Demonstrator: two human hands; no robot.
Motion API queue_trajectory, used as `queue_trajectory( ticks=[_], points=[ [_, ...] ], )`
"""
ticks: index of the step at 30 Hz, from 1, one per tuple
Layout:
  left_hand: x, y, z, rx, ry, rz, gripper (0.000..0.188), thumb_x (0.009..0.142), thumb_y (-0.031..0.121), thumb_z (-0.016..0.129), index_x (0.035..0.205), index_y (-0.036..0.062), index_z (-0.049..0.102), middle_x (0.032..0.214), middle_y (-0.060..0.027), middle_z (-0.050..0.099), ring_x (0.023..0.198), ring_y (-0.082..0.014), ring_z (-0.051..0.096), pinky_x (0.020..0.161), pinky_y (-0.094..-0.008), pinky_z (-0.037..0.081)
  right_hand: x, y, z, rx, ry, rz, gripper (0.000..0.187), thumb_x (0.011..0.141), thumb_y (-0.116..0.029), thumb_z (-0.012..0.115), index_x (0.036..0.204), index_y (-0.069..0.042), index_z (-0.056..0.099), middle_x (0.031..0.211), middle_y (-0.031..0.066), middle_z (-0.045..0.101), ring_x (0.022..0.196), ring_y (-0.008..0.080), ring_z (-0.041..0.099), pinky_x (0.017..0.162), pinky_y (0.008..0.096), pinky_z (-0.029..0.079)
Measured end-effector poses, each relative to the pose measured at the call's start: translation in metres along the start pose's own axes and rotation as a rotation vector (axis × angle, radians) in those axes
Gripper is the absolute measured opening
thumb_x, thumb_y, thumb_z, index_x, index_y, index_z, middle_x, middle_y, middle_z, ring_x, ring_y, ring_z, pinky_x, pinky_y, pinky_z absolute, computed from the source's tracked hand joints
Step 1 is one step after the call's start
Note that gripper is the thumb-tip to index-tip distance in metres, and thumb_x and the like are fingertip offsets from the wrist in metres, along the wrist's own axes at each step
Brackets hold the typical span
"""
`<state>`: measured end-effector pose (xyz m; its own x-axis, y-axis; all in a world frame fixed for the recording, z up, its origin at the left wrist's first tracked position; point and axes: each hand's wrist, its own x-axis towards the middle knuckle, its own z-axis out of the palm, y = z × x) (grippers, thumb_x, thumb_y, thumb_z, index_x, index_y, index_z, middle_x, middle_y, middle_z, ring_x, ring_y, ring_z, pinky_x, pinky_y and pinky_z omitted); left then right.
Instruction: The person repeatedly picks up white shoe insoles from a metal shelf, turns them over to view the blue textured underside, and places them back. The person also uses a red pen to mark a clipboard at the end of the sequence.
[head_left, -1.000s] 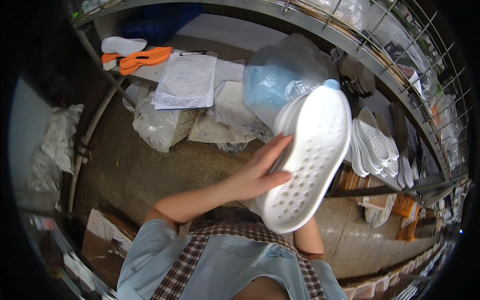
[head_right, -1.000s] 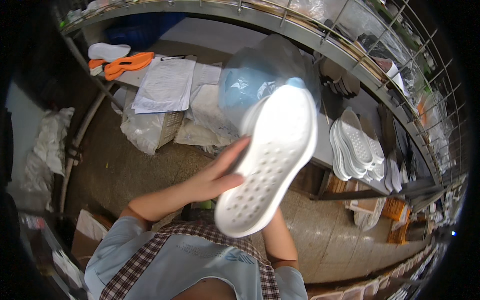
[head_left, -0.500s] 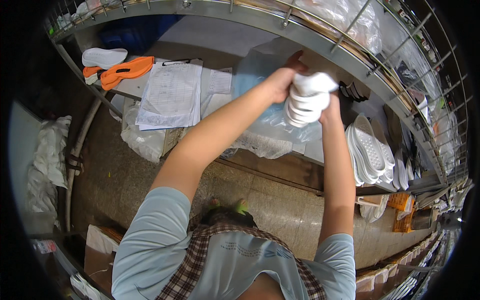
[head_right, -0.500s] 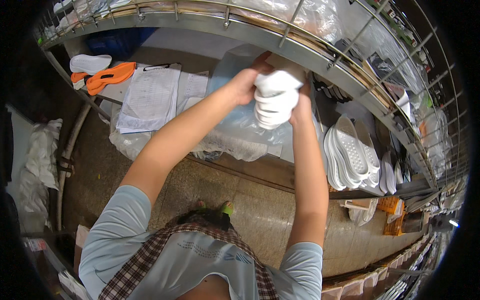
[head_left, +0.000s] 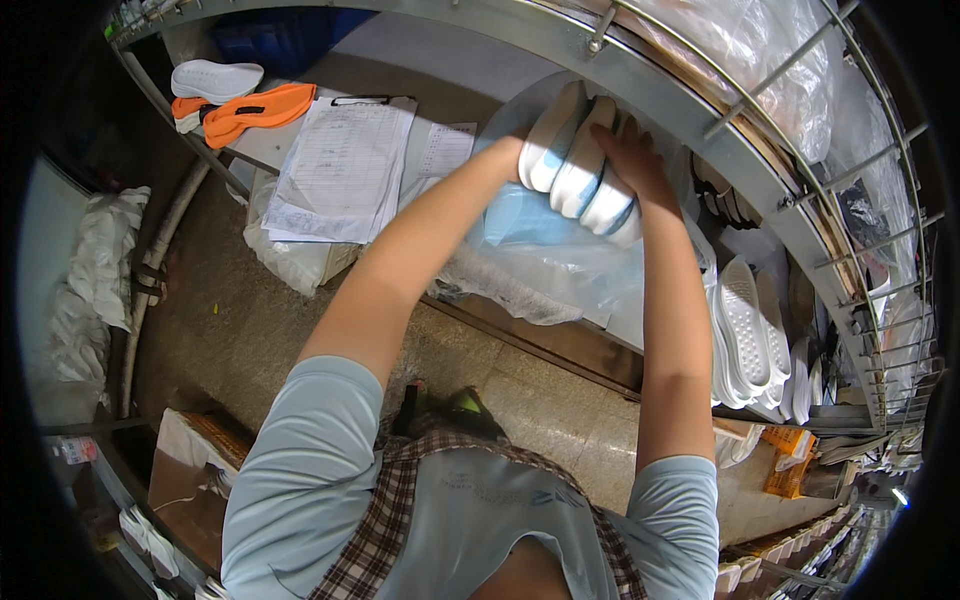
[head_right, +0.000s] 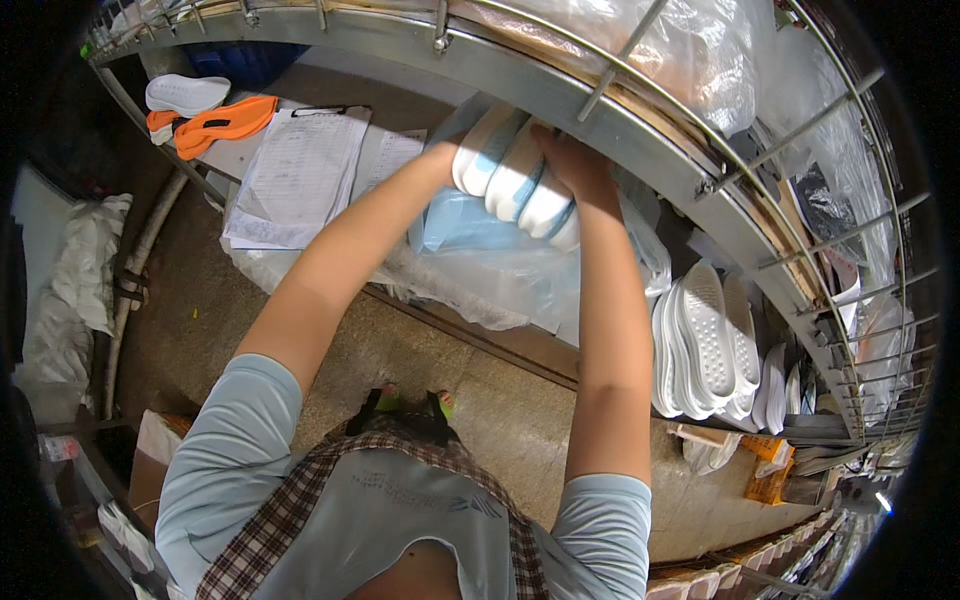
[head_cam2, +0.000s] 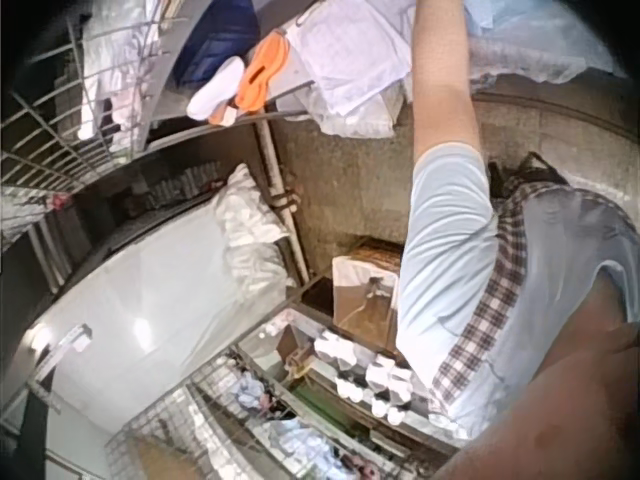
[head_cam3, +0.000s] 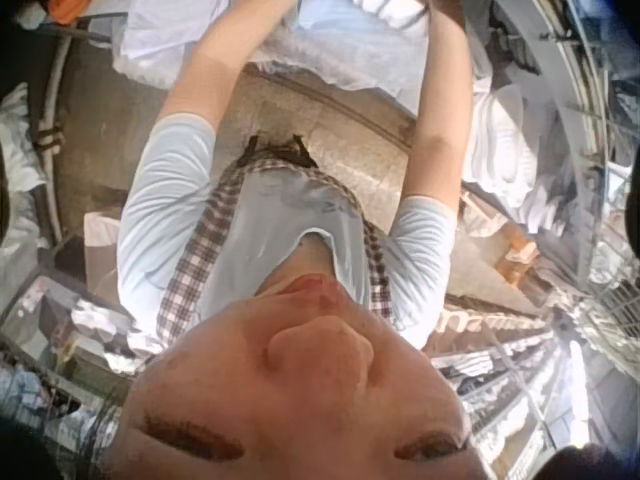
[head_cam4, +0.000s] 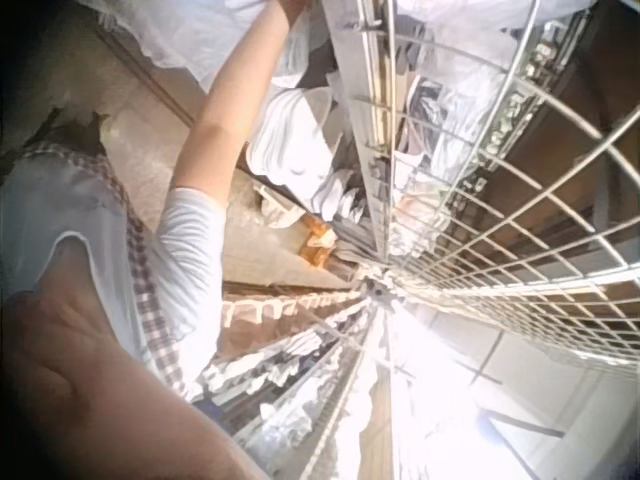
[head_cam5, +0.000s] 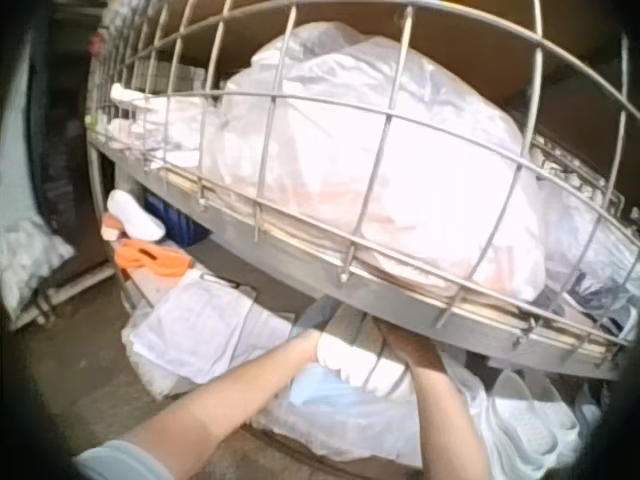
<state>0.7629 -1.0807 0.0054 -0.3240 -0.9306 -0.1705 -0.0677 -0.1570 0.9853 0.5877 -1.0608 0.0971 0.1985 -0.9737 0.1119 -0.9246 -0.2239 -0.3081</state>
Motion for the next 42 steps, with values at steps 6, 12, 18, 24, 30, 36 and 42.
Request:
queue_trajectory(
  ticks=[6, 12, 18, 24, 30, 36, 42],
  points=[
    [-0.048, 0.022, -0.038, 0.373, 0.323, 0.253, 0.036, 0.089, 0.028, 0.045, 0.107, -0.0008, 0.058, 0.103, -0.0141, 0.061, 0.095, -0.0252, 0.058, 0.084, -0.0355, 0.045, 0.007, -0.003, 0.010, -0.014, 0.131, 0.124, 0.078, 0.078, -0.058, 0.049, 0.136, -0.007, 0.035, 0.136, 0.0211, 0.038, 0.128, 0.0361, 0.032, 0.105, 0.0424, 0.023],
    [-0.073, -0.006, -0.009, 0.111, 0.369, 0.392, 0.043, 0.090, 0.034, 0.047, 0.108, -0.0047, 0.053, 0.105, -0.0133, 0.058, 0.094, -0.0217, 0.054, 0.081, -0.0335, 0.042, -0.053, 0.024, -0.017, 0.180, 0.222, -0.087, 0.062, 0.087, -0.048, 0.046, 0.134, -0.008, 0.039, 0.133, 0.0262, 0.039, 0.127, 0.0397, 0.032, 0.103, 0.0398, 0.028],
    [-0.075, -0.016, 0.007, 0.429, 0.511, 0.432, 0.065, 0.085, 0.050, 0.051, 0.108, -0.0111, 0.050, 0.110, -0.0297, 0.053, 0.107, -0.0408, 0.049, 0.092, -0.0416, 0.039, -0.079, 0.031, 0.023, 0.013, 0.210, -0.044, 0.062, 0.087, -0.050, 0.044, 0.133, -0.008, 0.040, 0.129, 0.0274, 0.042, 0.123, 0.0405, 0.037, 0.101, 0.0407, 0.031],
    [-0.097, -0.005, -0.009, 0.334, 0.430, 0.323, 0.078, 0.082, 0.055, 0.051, 0.120, -0.0131, 0.043, 0.121, -0.0296, 0.048, 0.115, -0.0372, 0.047, 0.099, -0.0394, 0.035, -0.149, 0.011, -0.011, 0.050, 0.612, -0.102, 0.053, 0.084, -0.031, 0.059, 0.125, 0.000, 0.044, 0.123, 0.0214, 0.048, 0.115, 0.0384, 0.045, 0.097, 0.0415, 0.035],
    [-0.175, -0.015, 0.031, 0.341, 0.525, 0.923, 0.048, 0.081, 0.010, 0.060, 0.123, -0.0018, 0.041, 0.123, -0.0188, 0.045, 0.117, -0.0317, 0.041, 0.100, -0.0401, 0.031, -0.357, 0.002, 0.031, 0.180, 0.407, -0.352, 0.033, 0.073, -0.012, 0.064, 0.105, -0.006, 0.057, 0.104, 0.0113, 0.059, 0.100, 0.0271, 0.054, 0.086, 0.0406, 0.042],
    [-0.257, -0.033, 0.115, 0.354, -0.066, 0.930, 0.039, 0.075, 0.001, 0.060, 0.112, -0.0010, 0.048, 0.112, -0.0158, 0.055, 0.104, -0.0281, 0.052, 0.093, -0.0380, 0.039, -0.534, 0.007, 0.108, 0.046, -1.048, 0.494, 0.049, 0.081, -0.027, 0.059, 0.125, -0.010, 0.048, 0.111, 0.0164, 0.059, 0.106, 0.0343, 0.054, 0.088, 0.0440, 0.043],
    [-0.307, -0.061, 0.233, 0.506, -0.681, 0.490, 0.038, 0.077, 0.007, 0.062, 0.112, 0.0026, 0.050, 0.105, -0.0122, 0.057, 0.094, -0.0239, 0.058, 0.081, -0.0335, 0.046, -0.649, 0.023, 0.143, 0.332, -0.719, 0.512, 0.033, 0.078, -0.019, 0.054, 0.108, -0.010, 0.059, 0.104, 0.0161, 0.061, 0.098, 0.0342, 0.059, 0.083, 0.0440, 0.047]
  ],
)
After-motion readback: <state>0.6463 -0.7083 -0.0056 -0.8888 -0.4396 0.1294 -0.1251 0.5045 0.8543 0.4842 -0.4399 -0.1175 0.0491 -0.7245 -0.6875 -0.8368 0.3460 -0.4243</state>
